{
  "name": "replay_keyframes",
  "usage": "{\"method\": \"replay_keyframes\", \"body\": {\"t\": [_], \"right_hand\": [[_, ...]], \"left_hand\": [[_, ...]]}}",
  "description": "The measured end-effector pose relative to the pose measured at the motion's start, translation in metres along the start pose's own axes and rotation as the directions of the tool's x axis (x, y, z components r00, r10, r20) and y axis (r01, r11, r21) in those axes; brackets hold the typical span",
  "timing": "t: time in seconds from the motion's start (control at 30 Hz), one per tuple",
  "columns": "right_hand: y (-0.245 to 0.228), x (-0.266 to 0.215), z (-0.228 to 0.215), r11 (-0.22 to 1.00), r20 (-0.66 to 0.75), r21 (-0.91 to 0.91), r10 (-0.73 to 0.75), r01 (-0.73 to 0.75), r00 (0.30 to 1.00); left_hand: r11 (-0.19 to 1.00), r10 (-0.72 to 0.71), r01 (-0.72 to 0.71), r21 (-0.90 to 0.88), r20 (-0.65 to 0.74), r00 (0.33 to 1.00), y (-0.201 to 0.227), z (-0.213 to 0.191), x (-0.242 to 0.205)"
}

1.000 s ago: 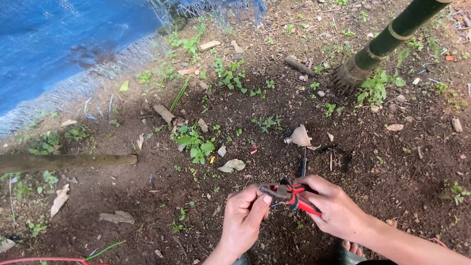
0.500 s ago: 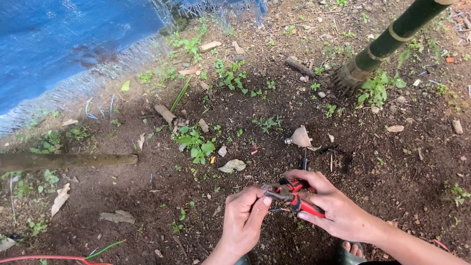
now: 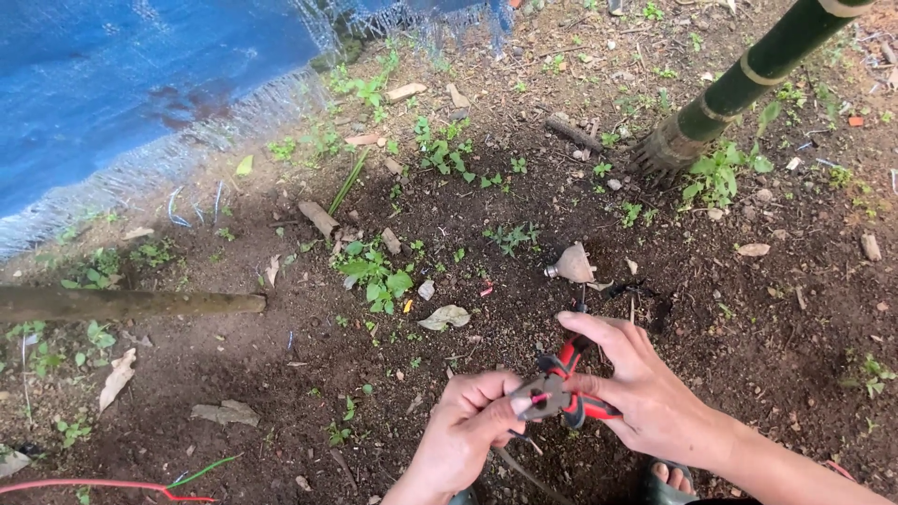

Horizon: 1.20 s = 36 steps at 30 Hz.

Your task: Using pliers to strip insulation from electrical wires and twisting the ends together to form a connection.

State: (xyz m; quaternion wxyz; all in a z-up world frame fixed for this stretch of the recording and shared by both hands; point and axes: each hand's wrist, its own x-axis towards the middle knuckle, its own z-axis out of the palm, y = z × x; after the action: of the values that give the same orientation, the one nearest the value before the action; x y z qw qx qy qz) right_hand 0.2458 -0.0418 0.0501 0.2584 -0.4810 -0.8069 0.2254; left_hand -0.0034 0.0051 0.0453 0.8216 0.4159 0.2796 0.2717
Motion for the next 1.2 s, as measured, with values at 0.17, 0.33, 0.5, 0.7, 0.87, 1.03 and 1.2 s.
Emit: {"method": "replay_keyframes", "body": {"t": [0.17, 0.33, 0.5, 0.7, 0.87, 1.03, 1.2], "right_hand": [[0.002, 0.0, 0.004, 0.988, -0.102, -0.131, -0.095, 0.082, 0.99], [0.002, 0.001, 0.007, 0.981, -0.158, -0.143, -0.153, 0.131, 0.975], [-0.003, 0.005, 0.017, 0.983, -0.157, 0.125, -0.116, 0.136, 0.981], [0.001, -0.004, 0.022, 0.886, 0.032, 0.461, 0.042, -0.052, 0.999], [0.001, -0.004, 0.023, 0.817, 0.107, 0.561, 0.082, -0.129, 0.991], [-0.002, 0.002, 0.013, 0.786, 0.203, 0.585, 0.1, -0.202, 0.974], [0.002, 0.002, 0.002, 0.708, 0.356, 0.643, 0.061, -0.291, 0.933]], "left_hand": [[0.99, -0.024, 0.015, 0.14, 0.059, 0.998, 0.006, -0.002, -0.004], [0.988, -0.036, 0.022, 0.153, 0.085, 0.996, 0.011, 0.0, -0.004], [0.946, 0.116, -0.128, 0.297, 0.058, 0.991, 0.017, 0.004, -0.002], [0.953, 0.091, -0.084, 0.291, -0.012, 0.996, 0.019, 0.007, 0.0], [0.992, 0.046, -0.04, 0.119, -0.047, 0.998, 0.011, 0.009, 0.002], [0.993, 0.023, -0.016, 0.119, -0.054, 0.998, 0.011, 0.008, 0.002], [0.993, 0.006, 0.001, 0.12, -0.057, 0.998, 0.002, 0.002, 0.004]]}}
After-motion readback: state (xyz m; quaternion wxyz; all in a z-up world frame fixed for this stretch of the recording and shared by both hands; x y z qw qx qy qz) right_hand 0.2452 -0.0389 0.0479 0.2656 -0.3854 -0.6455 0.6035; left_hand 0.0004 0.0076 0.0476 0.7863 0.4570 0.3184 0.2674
